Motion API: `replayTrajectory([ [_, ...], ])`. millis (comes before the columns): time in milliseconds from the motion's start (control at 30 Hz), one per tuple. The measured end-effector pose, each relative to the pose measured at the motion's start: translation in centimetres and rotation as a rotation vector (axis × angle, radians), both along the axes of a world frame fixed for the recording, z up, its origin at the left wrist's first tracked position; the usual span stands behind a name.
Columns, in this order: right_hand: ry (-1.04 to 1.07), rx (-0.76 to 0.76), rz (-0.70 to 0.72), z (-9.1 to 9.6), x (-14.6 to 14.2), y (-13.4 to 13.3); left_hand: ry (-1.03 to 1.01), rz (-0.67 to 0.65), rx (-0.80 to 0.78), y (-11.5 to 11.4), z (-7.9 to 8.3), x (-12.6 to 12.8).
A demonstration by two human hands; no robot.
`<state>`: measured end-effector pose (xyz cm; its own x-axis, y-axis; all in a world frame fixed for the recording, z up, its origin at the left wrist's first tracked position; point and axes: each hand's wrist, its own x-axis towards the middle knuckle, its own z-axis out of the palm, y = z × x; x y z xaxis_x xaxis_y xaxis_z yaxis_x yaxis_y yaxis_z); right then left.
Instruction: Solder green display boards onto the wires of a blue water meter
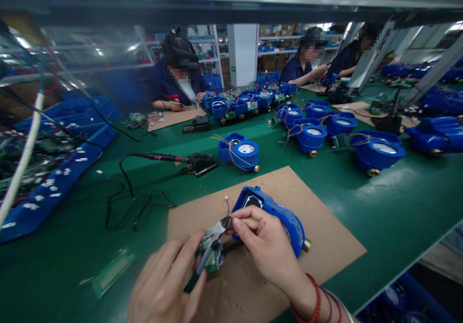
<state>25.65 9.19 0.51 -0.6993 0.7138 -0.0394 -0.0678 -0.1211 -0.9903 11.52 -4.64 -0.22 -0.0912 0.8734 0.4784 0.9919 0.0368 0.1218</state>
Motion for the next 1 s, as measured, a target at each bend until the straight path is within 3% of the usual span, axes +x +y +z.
replayTrajectory([
  [533,-0.033,0.044,0.012,0.24,0.08,-0.01,-0.022,-0.032,0.012,0.12,0.13,-0.07],
  [767,-0.031,0.018,0.014,0.13,-0.02,-0.12,-0.071,-0.025,-0.038,-0.25,-0.57,-0.26],
  [1000,-0.091,0.099,-0.001,0.43,0.00,-0.20,-0.112,-0.051,-0.043,-0.22,-0.43,-0.23],
])
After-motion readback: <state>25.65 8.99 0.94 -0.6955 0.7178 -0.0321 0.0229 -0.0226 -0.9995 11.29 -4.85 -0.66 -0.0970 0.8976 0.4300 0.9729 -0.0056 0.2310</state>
